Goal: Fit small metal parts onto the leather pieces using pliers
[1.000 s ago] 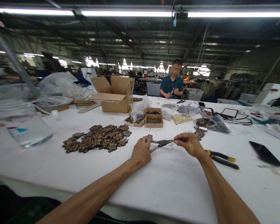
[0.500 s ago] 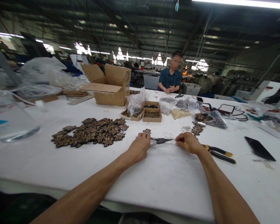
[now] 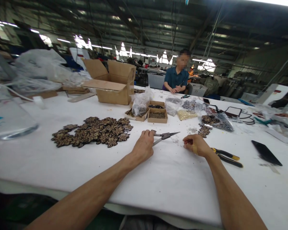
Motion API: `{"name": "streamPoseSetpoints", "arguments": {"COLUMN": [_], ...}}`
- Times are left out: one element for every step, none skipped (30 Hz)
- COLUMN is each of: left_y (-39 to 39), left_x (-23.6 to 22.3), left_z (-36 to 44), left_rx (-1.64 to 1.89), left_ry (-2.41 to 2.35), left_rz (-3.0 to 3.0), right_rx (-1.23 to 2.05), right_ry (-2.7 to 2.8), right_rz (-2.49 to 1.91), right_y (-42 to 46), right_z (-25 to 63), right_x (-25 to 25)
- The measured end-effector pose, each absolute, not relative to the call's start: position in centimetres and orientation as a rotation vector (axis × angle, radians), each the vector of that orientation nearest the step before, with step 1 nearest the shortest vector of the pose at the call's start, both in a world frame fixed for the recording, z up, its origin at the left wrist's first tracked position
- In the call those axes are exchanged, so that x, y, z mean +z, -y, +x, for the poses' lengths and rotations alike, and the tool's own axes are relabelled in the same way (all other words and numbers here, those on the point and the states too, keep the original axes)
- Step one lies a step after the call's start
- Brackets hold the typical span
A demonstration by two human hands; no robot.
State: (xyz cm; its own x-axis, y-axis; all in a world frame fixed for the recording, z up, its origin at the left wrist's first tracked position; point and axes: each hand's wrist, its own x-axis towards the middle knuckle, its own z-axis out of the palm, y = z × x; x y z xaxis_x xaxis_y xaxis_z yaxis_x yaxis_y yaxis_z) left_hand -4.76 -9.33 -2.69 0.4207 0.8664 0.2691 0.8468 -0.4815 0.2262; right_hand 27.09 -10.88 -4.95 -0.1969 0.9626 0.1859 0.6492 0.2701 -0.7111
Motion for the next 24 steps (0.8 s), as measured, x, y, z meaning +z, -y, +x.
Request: {"name": "streamPoseSetpoints", "arguments": {"left_y": [9.3, 9.3, 9.3, 9.3, 9.3, 9.3, 9.3, 9.3, 9.3, 9.2, 9.2, 9.2, 9.2, 9.1, 9.1, 9.1, 9.2, 9.2, 9.3, 9.4, 9.4, 9.5, 9.6, 9.6], "left_x": [-2.7, -2.8, -2.8, -2.8, -2.8, -2.8, -2.8, -2.8, -2.9, -2.9, -3.0, -3.0, -3.1, -3.1, -3.2, -3.2, -3.1, -3.1, -3.0, -2.9, -2.8, -2.8, -2.7, -2.7], "left_z": [-4.7, -4.7, -4.6, -4.6, -4.6, -4.6, -4.5, -4.5, -4.6, -4.6, -4.6, -4.6, -4.6, -4.6, -4.6, -4.5, -4.5, -4.5, -4.4, -4.4, -4.4, -4.3, -4.3, -4.3], "left_rx": [0.554, 0.562, 0.564, 0.557, 0.543, 0.525, 0.507, 0.492, 0.486, 0.488, 0.495, 0.502, 0.507, 0.509, 0.507, 0.507, 0.507, 0.508, 0.509, 0.512, 0.515, 0.516, 0.515, 0.510], "left_ry": [-1.571, -1.570, -1.568, -1.568, -1.567, -1.569, -1.573, -1.581, -1.589, -1.595, -1.599, -1.602, -1.605, -1.608, -1.610, -1.613, -1.615, -1.618, -1.620, -1.619, -1.619, -1.619, -1.619, -1.621], "left_rz": [2.604, 2.609, 2.614, 2.616, 2.620, 2.624, 2.628, 2.630, 2.630, 2.628, 2.623, 2.617, 2.612, 2.609, 2.606, 2.605, 2.604, 2.600, 2.595, 2.589, 2.584, 2.578, 2.575, 2.574], "right_rx": [0.658, 0.647, 0.623, 0.581, 0.530, 0.477, 0.419, 0.361, 0.293, 0.239, 0.207, 0.201, 0.211, 0.219, 0.230, 0.233, 0.228, 0.223, 0.222, 0.228, 0.241, 0.257, 0.273, 0.287], "right_ry": [1.929, 1.928, 1.927, 1.920, 1.906, 1.890, 1.862, 1.819, 1.749, 1.691, 1.651, 1.647, 1.684, 1.733, 1.787, 1.836, 1.878, 1.909, 1.930, 1.943, 1.950, 1.953, 1.955, 1.959], "right_rz": [-1.446, -1.447, -1.454, -1.464, -1.472, -1.475, -1.474, -1.475, -1.487, -1.509, -1.539, -1.583, -1.627, -1.660, -1.679, -1.690, -1.697, -1.705, -1.716, -1.728, -1.737, -1.744, -1.748, -1.749], "right_y": [10.8, 10.7, 10.5, 10.2, 9.8, 9.5, 9.1, 8.8, 8.7, 8.6, 8.6, 8.6, 8.7, 8.8, 8.8, 8.7, 8.5, 8.3, 8.0, 7.7, 7.3, 7.0, 6.7, 6.5], "right_z": [26.6, 26.0, 25.5, 25.0, 24.8, 24.7, 24.9, 25.4, 26.1, 26.9, 27.8, 28.6, 29.3, 29.7, 29.9, 29.9, 29.7, 29.4, 29.0, 28.7, 28.4, 28.2, 28.1, 28.1], "right_x": [-5.1, -5.3, -5.5, -5.7, -5.8, -5.8, -5.7, -5.6, -5.5, -5.4, -5.4, -5.4, -5.6, -5.9, -6.2, -6.5, -6.8, -7.1, -7.3, -7.4, -7.5, -7.4, -7.4, -7.3]}}
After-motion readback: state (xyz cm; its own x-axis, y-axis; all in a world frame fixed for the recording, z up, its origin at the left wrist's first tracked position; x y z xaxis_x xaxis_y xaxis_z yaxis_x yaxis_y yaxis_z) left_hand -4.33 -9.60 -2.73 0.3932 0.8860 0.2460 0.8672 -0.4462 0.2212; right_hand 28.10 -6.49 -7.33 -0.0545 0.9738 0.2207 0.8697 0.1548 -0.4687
